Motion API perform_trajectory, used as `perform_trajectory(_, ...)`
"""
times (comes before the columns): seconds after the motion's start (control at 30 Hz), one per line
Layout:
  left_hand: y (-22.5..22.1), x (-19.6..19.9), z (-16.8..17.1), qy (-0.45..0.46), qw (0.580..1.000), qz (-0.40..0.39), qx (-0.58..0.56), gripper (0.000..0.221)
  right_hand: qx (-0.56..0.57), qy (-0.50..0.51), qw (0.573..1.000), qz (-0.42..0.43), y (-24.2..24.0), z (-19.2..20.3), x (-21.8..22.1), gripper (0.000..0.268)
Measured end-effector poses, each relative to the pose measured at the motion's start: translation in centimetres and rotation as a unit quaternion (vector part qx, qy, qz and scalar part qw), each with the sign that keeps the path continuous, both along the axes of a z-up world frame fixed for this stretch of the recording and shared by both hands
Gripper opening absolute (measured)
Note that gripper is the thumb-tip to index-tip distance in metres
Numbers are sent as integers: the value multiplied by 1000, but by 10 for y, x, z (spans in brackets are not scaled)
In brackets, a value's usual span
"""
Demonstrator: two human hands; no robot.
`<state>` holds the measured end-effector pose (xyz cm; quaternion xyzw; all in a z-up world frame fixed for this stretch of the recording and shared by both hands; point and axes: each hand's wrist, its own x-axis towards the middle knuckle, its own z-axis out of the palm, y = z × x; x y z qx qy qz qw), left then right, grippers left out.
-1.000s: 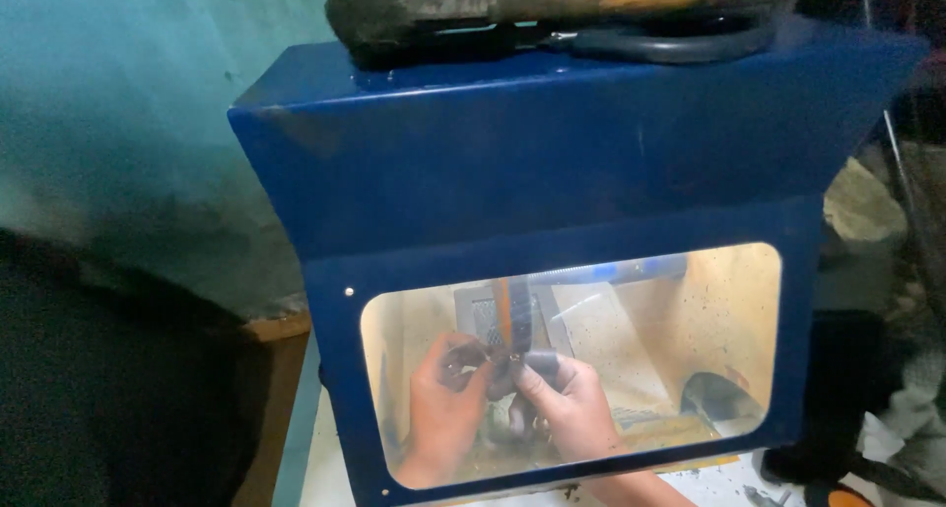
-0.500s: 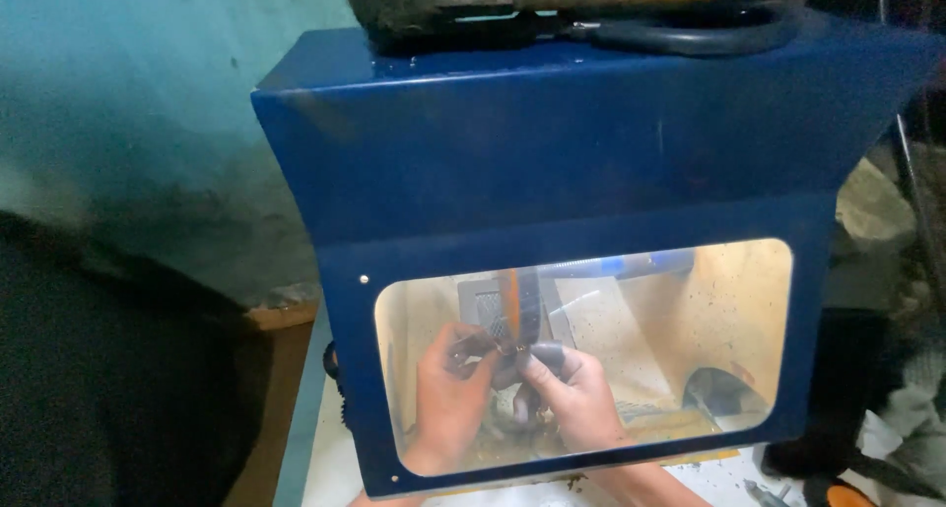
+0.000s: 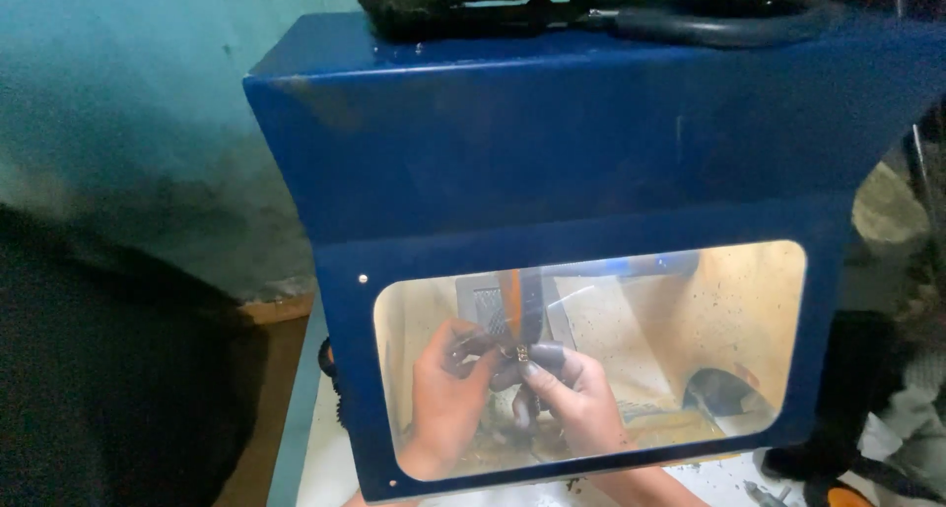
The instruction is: Polishing a metal jewelry chain using a bench-mounted polishing machine with a rotating wheel.
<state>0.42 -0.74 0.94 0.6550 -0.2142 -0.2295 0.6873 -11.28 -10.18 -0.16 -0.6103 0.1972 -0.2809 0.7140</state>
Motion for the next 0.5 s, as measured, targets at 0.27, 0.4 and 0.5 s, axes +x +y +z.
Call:
perform_trajectory(0.27,-1,3,4,-20,1000,2,23,10,4,15,1000,-3,-1,3,2,38)
perform_trajectory(0.4,-4,4,-6,-18,1000,6,-15,13,63,-13,998,13,-10,-21,6,29)
perform_trajectory(0.5,-4,5,-8,-33,999,13,-1,12,50,9,998,24,-6,-11,0,26)
